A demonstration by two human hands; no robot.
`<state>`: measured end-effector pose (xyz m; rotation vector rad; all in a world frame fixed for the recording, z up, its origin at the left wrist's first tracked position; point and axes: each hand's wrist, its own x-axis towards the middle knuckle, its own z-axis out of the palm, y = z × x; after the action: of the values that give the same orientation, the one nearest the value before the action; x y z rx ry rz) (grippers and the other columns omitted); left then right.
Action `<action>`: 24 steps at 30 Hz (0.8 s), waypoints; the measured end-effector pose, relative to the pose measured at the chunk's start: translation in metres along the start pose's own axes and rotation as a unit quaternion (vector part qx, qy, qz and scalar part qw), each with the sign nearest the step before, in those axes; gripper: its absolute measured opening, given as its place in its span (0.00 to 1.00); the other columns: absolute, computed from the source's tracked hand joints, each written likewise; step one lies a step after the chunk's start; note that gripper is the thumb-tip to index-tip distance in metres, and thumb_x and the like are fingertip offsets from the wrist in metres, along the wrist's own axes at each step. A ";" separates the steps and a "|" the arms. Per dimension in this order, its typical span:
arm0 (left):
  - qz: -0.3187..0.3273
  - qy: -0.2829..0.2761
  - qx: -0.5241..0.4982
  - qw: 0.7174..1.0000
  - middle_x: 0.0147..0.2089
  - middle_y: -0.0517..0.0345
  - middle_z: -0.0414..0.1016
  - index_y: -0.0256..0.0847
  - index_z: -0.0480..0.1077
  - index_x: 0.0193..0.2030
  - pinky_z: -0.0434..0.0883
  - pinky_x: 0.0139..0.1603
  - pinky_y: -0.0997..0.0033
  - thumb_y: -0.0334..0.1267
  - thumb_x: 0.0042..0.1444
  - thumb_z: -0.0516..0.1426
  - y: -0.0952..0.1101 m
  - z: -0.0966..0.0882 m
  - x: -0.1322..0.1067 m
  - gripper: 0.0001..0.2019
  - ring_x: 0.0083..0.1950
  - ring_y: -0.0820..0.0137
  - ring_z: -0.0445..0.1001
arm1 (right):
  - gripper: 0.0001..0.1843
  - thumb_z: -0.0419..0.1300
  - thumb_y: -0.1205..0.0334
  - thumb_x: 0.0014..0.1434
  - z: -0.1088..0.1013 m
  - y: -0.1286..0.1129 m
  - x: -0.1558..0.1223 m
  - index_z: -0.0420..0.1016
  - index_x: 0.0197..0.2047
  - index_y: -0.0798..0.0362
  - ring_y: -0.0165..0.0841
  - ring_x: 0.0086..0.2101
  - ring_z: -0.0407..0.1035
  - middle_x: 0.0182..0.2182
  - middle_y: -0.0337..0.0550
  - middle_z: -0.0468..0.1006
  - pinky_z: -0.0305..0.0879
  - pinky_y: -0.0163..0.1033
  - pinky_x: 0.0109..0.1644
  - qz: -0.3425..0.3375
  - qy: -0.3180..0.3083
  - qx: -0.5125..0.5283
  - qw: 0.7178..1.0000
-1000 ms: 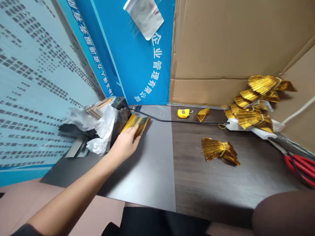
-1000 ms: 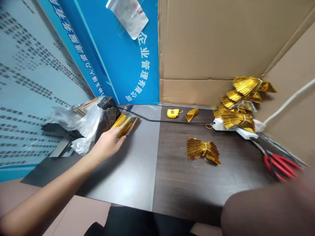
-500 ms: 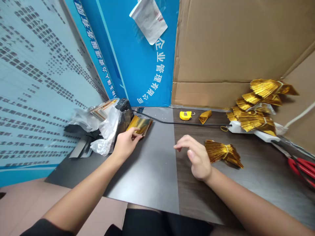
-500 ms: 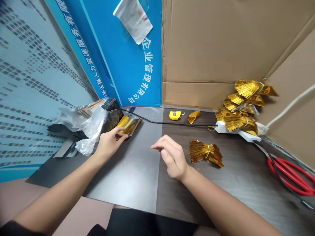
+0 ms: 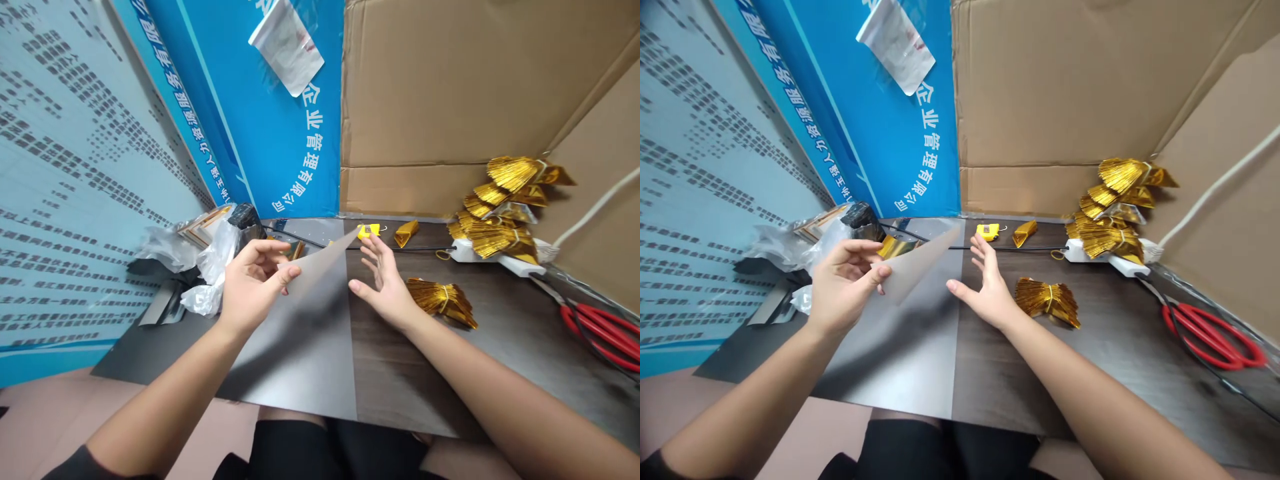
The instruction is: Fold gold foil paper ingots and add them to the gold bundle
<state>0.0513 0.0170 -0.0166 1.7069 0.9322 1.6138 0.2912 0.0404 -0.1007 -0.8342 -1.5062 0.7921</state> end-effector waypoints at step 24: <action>-0.219 -0.140 0.036 0.965 0.39 0.58 0.68 0.38 0.74 0.46 0.73 0.20 0.75 0.54 0.61 0.61 -0.038 -0.012 -0.068 0.19 0.25 0.78 0.69 | 0.28 0.67 0.37 0.53 -0.016 -0.012 0.005 0.67 0.39 0.52 0.31 0.24 0.66 0.28 0.40 0.74 0.62 0.36 0.24 0.202 -0.193 -0.023 0.960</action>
<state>0.0354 -0.0175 -0.0856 1.5818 1.1372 1.0340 0.3063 0.0384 -0.0864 -1.0867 -1.7230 1.2826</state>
